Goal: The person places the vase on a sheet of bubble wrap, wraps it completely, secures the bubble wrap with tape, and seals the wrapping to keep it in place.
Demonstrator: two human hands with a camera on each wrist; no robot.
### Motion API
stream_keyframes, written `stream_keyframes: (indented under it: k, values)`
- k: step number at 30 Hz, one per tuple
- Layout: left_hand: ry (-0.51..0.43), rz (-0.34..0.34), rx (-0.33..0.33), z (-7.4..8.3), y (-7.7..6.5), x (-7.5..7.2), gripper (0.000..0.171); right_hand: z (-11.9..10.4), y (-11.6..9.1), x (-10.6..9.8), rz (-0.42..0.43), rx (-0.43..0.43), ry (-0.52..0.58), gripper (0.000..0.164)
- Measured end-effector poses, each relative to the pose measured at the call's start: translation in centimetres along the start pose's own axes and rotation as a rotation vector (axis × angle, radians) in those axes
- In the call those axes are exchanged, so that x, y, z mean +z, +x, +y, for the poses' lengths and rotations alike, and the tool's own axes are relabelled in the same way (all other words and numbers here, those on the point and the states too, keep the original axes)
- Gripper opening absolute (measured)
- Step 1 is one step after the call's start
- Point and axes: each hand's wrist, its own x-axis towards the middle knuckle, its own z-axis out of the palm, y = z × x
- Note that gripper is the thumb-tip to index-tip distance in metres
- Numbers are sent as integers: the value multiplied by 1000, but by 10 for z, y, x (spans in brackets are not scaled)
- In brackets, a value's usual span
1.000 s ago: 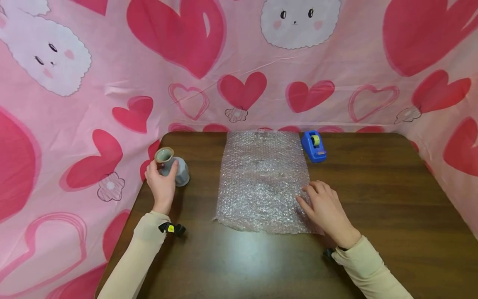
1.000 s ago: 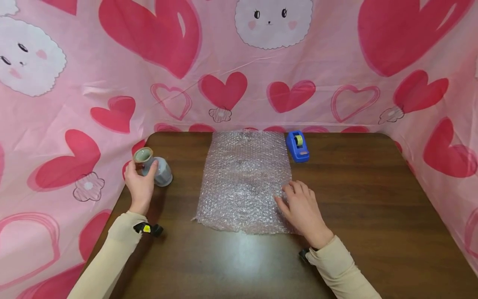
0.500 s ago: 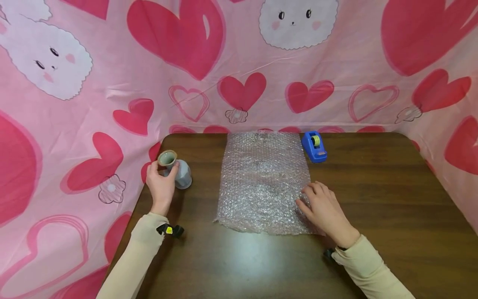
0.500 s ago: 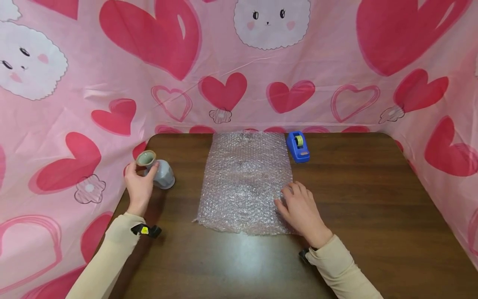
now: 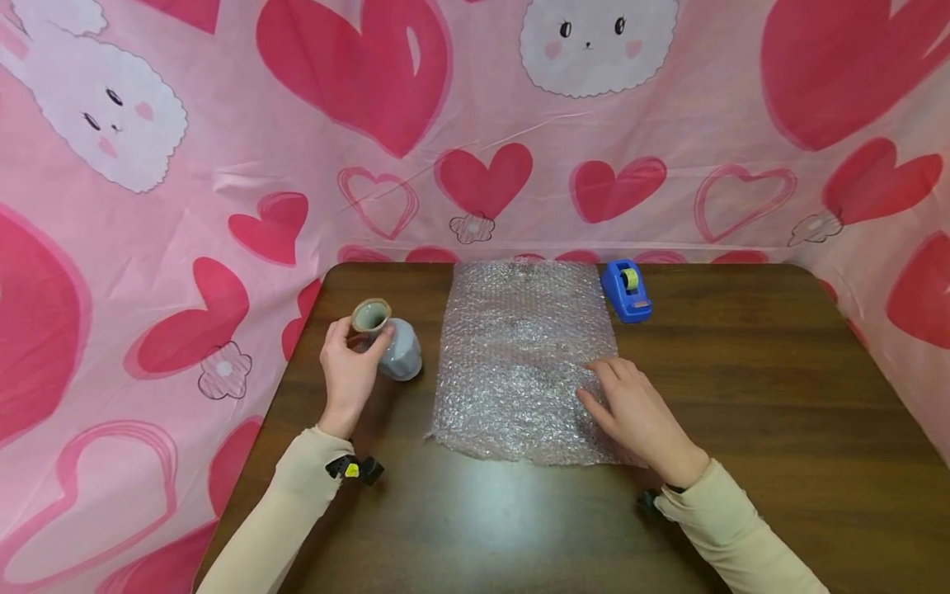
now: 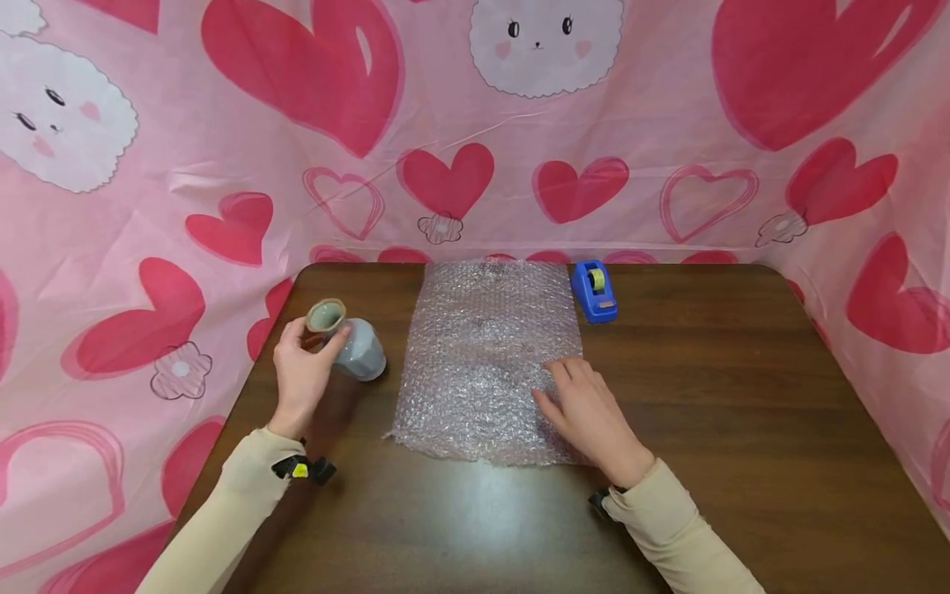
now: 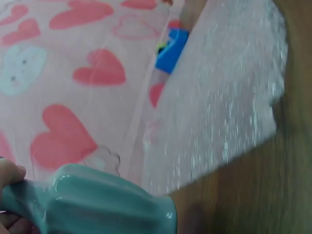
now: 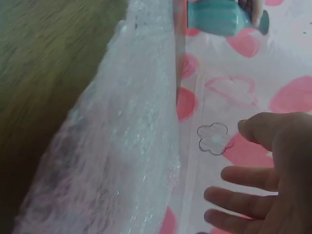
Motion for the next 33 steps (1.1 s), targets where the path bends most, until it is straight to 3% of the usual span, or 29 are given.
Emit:
stream_keyframes:
  k: [7,11,14,22,29,33]
  values:
    - [-78,-103,35,23,-16,17,43,-17,9,-2,-12,-55,85,43]
    - [-155,-194,16,34,-25,28,42,-30,16,-1,-30,-90,139,44]
    - [-219,-263,-18,38,-33,38,42,-40,19,2,-51,-104,189,48]
    - [-416,-420,-165,46,-51,63,42,-62,24,15,-58,-87,247,82]
    - [-458,-508,-270,50,-61,76,47,-67,23,19,-84,-66,292,91]
    - [-528,-536,-311,49,-65,82,48,-65,22,21,-80,-48,312,94]
